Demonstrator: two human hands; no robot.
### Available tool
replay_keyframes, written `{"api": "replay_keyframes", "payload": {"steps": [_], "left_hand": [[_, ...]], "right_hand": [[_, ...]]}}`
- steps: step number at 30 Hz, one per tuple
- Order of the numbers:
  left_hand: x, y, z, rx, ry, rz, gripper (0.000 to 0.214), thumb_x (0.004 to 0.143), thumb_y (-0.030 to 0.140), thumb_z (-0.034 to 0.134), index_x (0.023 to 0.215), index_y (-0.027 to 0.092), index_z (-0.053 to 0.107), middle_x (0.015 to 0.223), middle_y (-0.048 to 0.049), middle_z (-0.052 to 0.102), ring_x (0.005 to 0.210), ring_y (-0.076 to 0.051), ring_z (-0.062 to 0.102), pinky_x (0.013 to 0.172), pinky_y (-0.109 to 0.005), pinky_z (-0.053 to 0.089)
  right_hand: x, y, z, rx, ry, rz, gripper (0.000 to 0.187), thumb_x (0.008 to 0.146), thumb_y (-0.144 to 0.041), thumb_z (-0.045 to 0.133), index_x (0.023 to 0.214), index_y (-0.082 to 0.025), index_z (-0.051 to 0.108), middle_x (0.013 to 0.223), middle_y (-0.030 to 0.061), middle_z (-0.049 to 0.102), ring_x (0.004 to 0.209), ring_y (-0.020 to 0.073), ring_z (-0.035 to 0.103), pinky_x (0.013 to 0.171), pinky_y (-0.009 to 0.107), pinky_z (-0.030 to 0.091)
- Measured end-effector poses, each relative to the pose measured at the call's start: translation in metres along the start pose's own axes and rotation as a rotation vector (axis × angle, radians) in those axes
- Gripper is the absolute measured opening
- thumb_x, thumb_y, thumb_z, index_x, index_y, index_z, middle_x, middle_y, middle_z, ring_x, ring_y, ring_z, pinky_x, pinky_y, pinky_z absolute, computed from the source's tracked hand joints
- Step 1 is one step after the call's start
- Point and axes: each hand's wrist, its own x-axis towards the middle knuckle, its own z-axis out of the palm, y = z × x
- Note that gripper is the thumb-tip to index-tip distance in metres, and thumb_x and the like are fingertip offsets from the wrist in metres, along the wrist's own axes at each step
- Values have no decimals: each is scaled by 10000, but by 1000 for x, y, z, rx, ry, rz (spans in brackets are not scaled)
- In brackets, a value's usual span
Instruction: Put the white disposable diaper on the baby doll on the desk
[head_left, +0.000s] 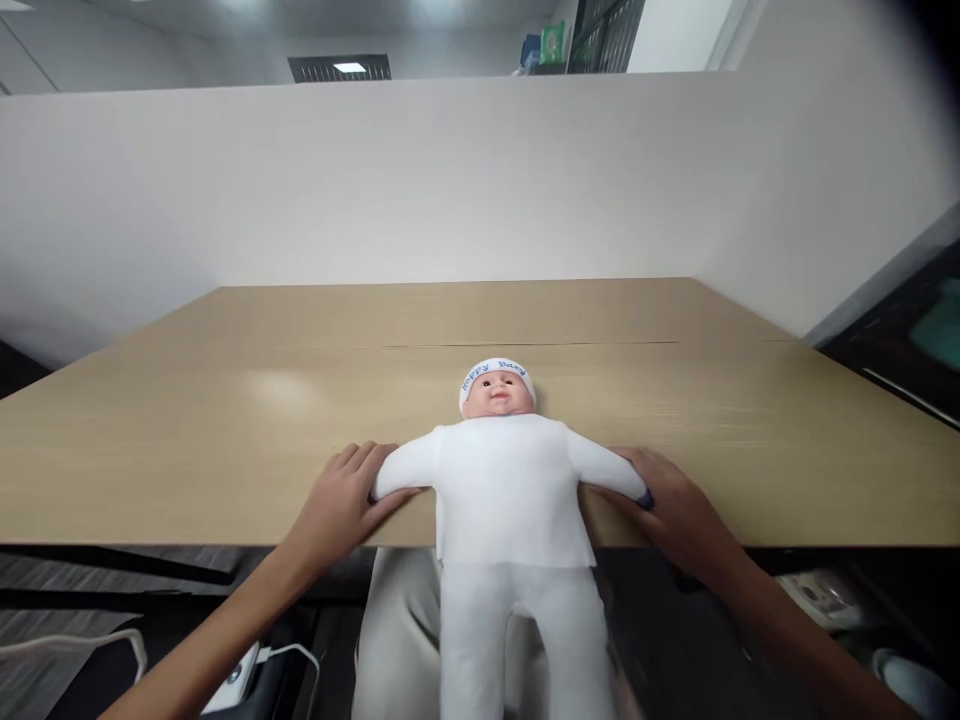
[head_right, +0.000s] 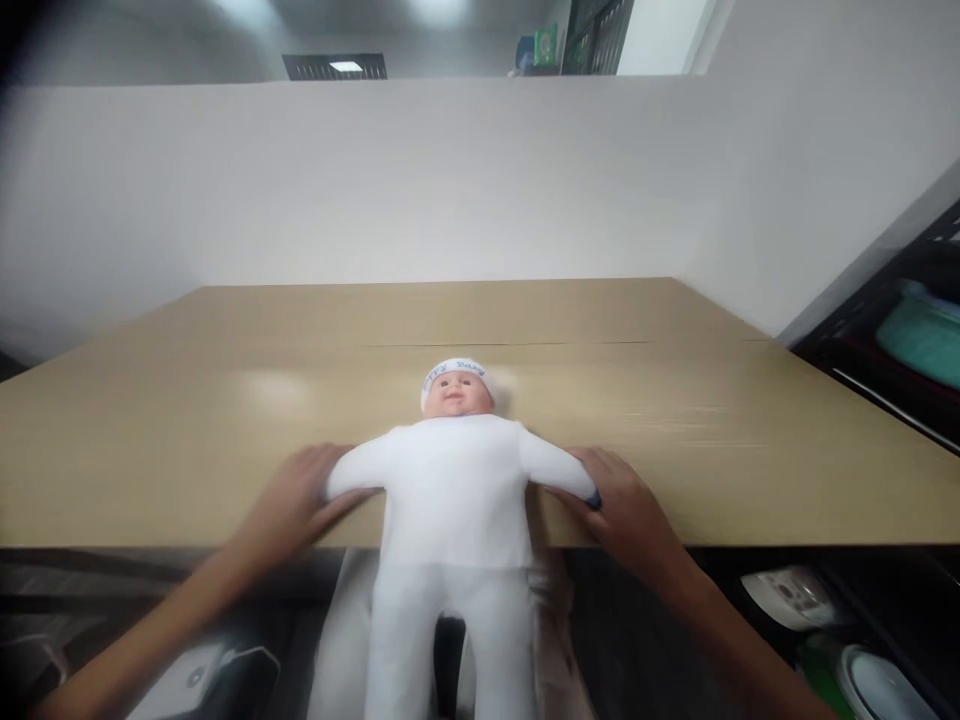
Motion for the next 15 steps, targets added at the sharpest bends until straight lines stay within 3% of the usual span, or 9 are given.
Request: {"api": "replay_keyframes", "payload": {"steps": [8, 15], "left_hand": [[83, -61, 11, -21, -25, 61, 510, 975, 646, 596, 1232, 209, 648, 1092, -89, 719, 995, -294, 640, 900, -409, 475], [164, -92, 23, -71, 81, -7, 544, 939, 683, 624, 1182, 198, 668, 1125, -91, 744, 1049, -304, 647, 966, -418, 466]], "right_hand": [[110, 30, 15, 47, -123, -75, 307, 977, -481, 608, 1148, -230, 652, 1055, 71, 728, 909, 262, 668, 794, 373, 505], [196, 62, 36, 16, -45, -141, 347, 877, -310, 593, 1197, -183, 634, 1086, 92, 715, 932, 273, 661, 816, 376, 499]]}}
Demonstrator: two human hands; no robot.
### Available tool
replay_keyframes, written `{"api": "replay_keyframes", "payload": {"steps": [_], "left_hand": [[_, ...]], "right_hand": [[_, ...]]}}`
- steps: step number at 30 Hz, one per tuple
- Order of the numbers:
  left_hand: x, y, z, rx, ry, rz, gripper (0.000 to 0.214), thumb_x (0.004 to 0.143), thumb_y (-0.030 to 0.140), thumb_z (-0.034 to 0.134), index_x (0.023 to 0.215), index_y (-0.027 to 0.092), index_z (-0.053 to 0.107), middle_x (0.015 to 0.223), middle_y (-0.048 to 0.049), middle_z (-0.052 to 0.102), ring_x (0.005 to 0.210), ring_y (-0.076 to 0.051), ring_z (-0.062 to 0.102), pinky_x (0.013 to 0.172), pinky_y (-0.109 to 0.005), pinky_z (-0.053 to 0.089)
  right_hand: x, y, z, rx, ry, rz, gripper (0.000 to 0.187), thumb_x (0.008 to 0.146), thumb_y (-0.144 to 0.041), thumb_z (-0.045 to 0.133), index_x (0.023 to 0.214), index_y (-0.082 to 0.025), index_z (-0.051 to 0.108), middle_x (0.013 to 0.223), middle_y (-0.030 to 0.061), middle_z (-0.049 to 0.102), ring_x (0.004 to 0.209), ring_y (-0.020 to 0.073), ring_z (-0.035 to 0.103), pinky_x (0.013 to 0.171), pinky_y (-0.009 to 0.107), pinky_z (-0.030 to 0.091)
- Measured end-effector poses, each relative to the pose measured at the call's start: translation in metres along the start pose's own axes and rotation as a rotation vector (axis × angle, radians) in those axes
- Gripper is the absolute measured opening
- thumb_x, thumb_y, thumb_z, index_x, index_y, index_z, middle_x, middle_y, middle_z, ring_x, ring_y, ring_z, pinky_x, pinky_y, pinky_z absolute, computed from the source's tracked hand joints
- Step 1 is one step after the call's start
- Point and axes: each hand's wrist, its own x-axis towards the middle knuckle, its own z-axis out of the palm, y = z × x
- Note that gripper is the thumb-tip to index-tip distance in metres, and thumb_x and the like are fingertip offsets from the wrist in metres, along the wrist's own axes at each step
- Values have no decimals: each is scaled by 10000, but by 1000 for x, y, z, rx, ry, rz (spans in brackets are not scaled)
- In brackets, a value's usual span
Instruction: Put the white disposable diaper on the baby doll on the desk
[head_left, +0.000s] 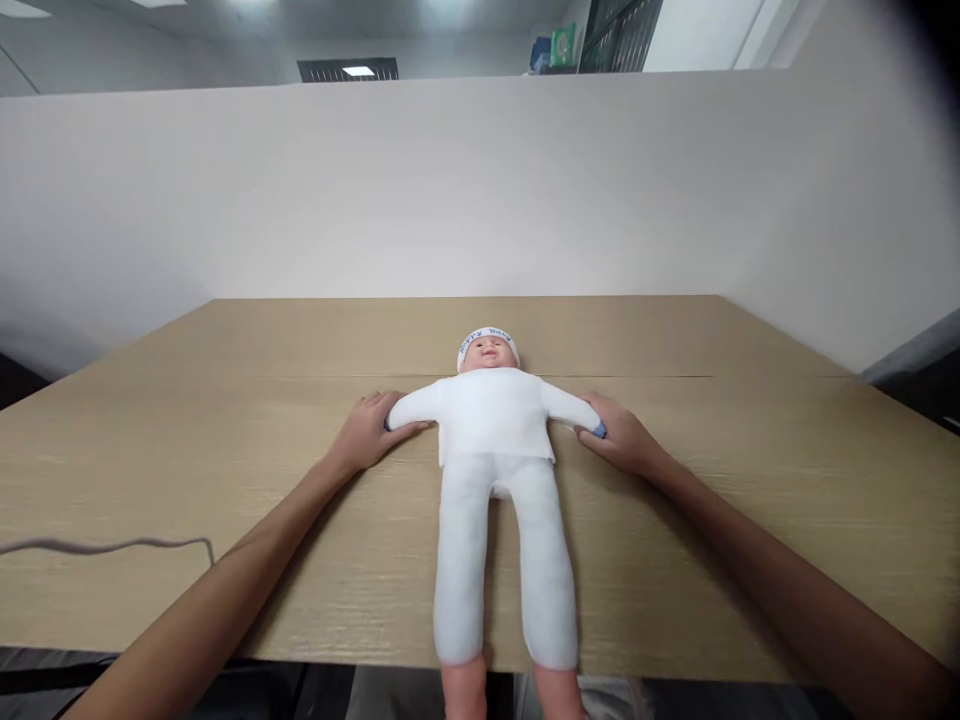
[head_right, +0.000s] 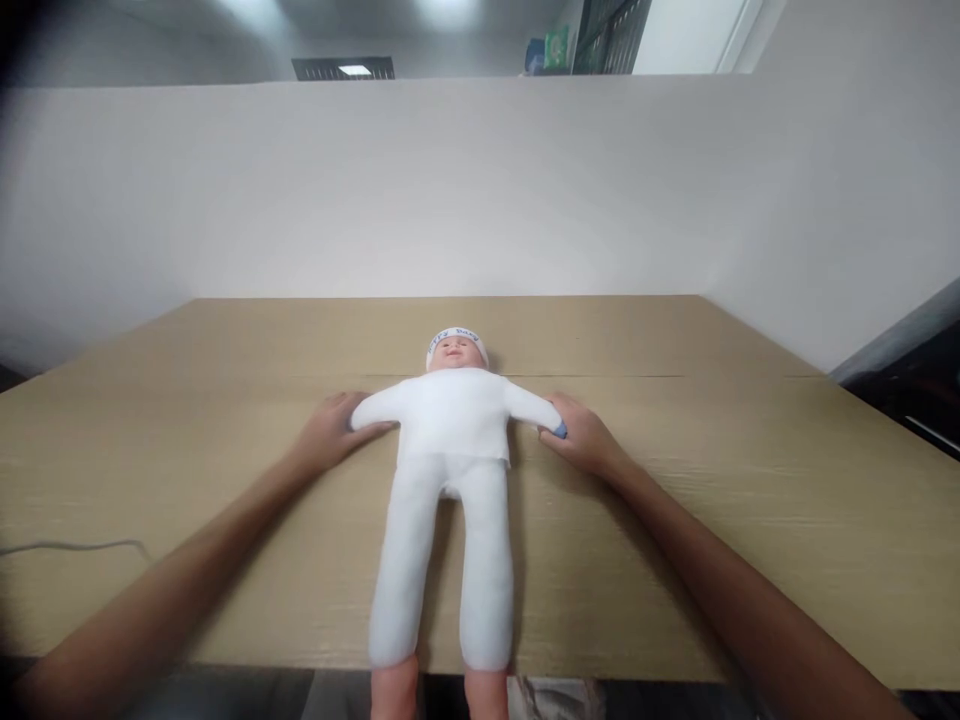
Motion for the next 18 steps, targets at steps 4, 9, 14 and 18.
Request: {"api": "replay_keyframes", "payload": {"steps": [4, 9, 14, 18], "left_hand": [[36, -19, 11, 24, 85, -43, 581, 914, 694, 651, 1221, 201, 650, 1185, -104, 732, 1093, -316, 644, 1011, -435, 432], [74, -39, 25, 84, 189, -71, 557, 962, 645, 610, 1282, 189, 623, 1280, -138, 695, 1173, -329, 602, 1028, -435, 398], [94, -54, 33, 125, 209, -104, 529, 1003, 554, 568, 1406, 214, 595, 1333, -149, 670, 1178, -345, 576, 1006, -448, 397], [97, -60, 35, 141, 188, -144, 520, 991, 515, 590, 1441, 254, 601, 1248, -130, 704, 1141, -353, 581, 982, -462, 409]], "right_hand": [[39, 19, 7, -17, 83, -22, 387, 863, -297, 590, 1231, -188, 640, 1139, 102, 724, 988, 286, 669, 861, 389, 501], [80, 42, 16, -141, 209, -13, 360, 870, -353, 613, 1178, -176, 673, 1091, 122, 734, 990, 316, 647, 898, 433, 478], [93, 72, 23, -226, 268, 26, 450, 963, -498, 591, 1276, -183, 664, 1189, 146, 730, 1066, 348, 621, 946, 480, 461], [91, 90, 27, -222, 272, 30, 469, 989, -493, 569, 1338, -191, 652, 1263, 141, 716, 1142, 355, 602, 1001, 501, 453]]}}
